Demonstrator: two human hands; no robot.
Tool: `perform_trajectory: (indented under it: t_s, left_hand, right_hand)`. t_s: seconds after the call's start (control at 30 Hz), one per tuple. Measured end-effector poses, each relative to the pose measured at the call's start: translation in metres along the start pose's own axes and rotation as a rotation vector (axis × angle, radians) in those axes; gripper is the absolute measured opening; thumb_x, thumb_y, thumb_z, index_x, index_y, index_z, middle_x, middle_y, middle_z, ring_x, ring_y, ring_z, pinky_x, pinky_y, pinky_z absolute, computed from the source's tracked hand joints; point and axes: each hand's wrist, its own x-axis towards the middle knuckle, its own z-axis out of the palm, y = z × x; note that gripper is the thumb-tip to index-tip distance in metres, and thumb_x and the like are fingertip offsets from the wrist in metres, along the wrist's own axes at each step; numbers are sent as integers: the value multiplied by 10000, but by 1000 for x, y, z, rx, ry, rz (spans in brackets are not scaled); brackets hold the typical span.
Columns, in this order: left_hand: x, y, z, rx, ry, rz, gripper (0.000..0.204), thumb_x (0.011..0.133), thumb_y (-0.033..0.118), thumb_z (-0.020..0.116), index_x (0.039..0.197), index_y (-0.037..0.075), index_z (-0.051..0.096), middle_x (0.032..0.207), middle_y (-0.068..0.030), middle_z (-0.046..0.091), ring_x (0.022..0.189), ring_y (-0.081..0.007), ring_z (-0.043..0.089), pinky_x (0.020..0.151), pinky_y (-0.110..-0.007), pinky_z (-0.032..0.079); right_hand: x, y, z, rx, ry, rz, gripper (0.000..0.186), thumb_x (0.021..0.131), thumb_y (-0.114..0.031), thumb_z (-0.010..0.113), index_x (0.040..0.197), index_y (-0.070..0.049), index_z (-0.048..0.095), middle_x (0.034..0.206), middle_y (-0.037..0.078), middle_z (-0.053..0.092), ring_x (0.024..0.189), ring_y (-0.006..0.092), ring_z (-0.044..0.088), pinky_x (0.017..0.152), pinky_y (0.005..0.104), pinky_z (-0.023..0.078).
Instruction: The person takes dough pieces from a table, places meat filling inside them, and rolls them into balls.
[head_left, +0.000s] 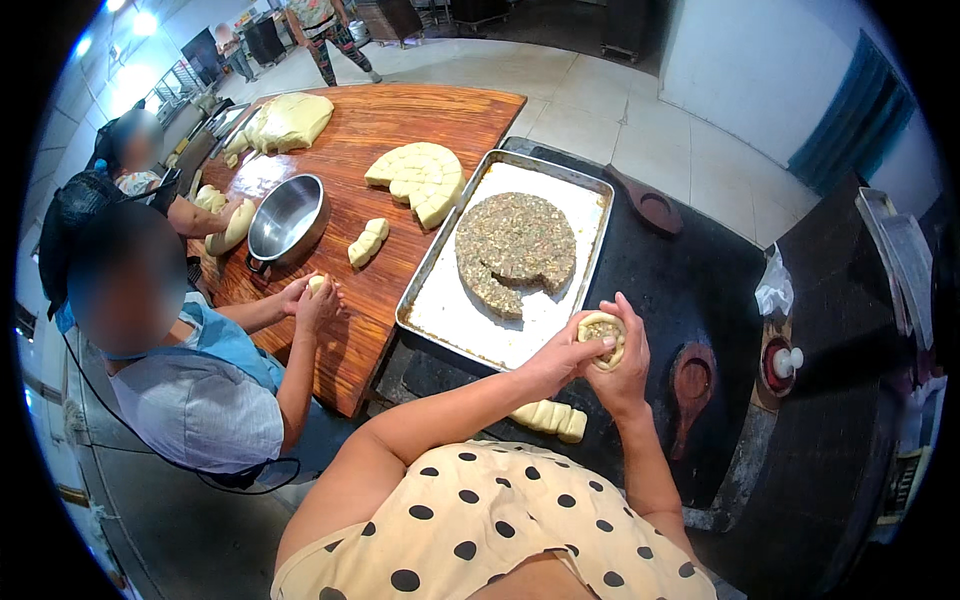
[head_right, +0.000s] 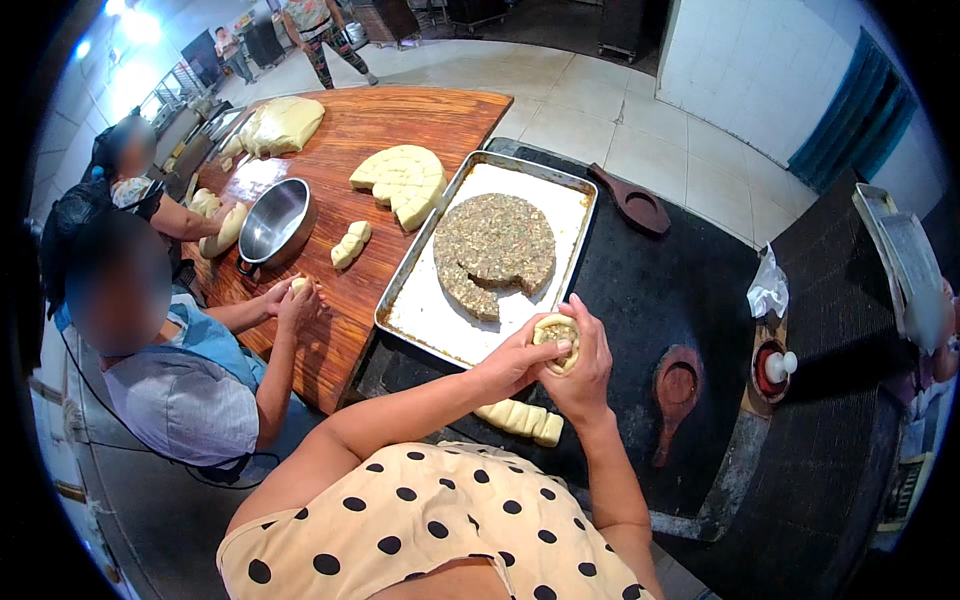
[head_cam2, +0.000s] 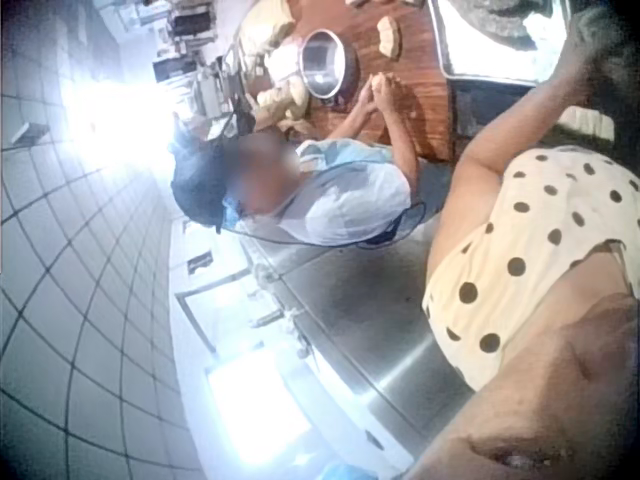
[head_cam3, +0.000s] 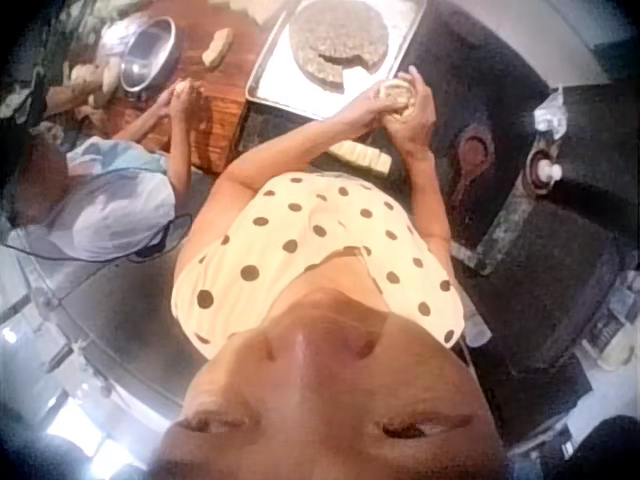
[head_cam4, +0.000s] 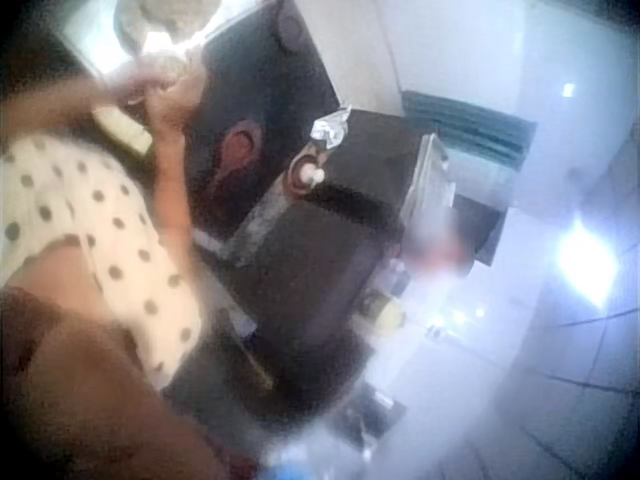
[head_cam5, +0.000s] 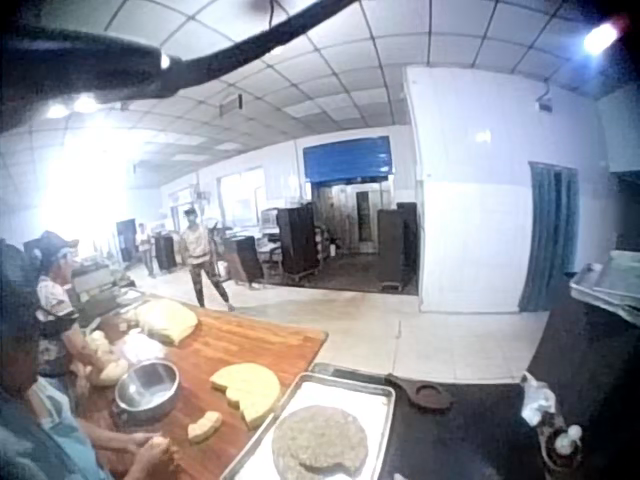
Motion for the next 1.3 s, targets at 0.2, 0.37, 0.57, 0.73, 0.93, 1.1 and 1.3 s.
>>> perform_trajectory:
  t_s: [0.2, 0.37, 0.57, 0.73, 0.93, 1.1, 1.3]
  left_hand:
    - [-6, 27, -2, 305, -199, -87, 640, 985, 284, 604, 1499, 107, 265, 1284, -64, 494, 1148, -119, 526, 909, -269, 462]
    - [3, 25, -8, 677, -213, 142, 612, 1028, 459, 447, 1478, 68, 307, 1327, -149, 509, 1238, -223, 511, 993, -340, 432]
    - [1, 22, 2, 1035, -3, 341, 610, 1032, 544, 330, 1302, 8, 437, 1181, -292, 584, 1112, -417, 589, 942, -419, 453]
    - [5, 33, -1, 754, -83, 217, 817, 986, 667, 247, 1519, 49, 203, 1427, -245, 427, 1335, -367, 442, 1096, -408, 352]
    - [-10, 57, 4, 570, -109, 192, 953, 921, 751, 270, 1574, 146, -69, 1594, -168, 194, 1451, -311, 275, 1172, -434, 261]
    - [-11, 44, 10, 34, -87, 161, 680, 1030, 550, 328, 1524, 89, 257, 1497, -125, 386, 1335, -246, 448, 1104, -395, 384]
    - [4, 23, -12, -229, 70, 122, 444, 1064, 406, 353, 1351, 91, 477, 1175, -83, 594, 1127, -178, 604, 935, -347, 538]
  right_hand:
    - [11, -6, -20, 16, -248, -26, 756, 646, -127, 820, 1335, -50, 518, 1212, 169, 619, 1135, 354, 607, 1012, 424, 475]
    - [7, -18, -7, 229, 130, 50, 282, 835, -105, 670, 1099, -4, 690, 1053, 125, 695, 1063, 268, 656, 1019, 419, 465]
    - [3, -13, 17, 305, 205, 213, 462, 1008, -341, 523, 1314, 0, 581, 1170, 170, 685, 1142, 267, 628, 1010, 378, 450]
    - [9, -20, 19, 301, 159, -9, 867, 905, -660, 527, 1475, -20, 395, 1398, 198, 542, 1250, 297, 546, 1050, 395, 411]
    - [17, -35, 11, 306, 128, -17, 239, 781, -21, 731, 998, -26, 632, 1098, 115, 640, 1092, 249, 618, 1005, 377, 468]
    - [14, -33, 19, 448, 237, 97, 201, 840, -94, 669, 1034, -53, 640, 1125, 100, 631, 1083, 226, 603, 1003, 359, 439]
    - [23, -33, 11, 131, -50, -110, 303, 761, -155, 780, 1019, -67, 647, 1261, 155, 612, 1194, 313, 577, 1087, 454, 364]
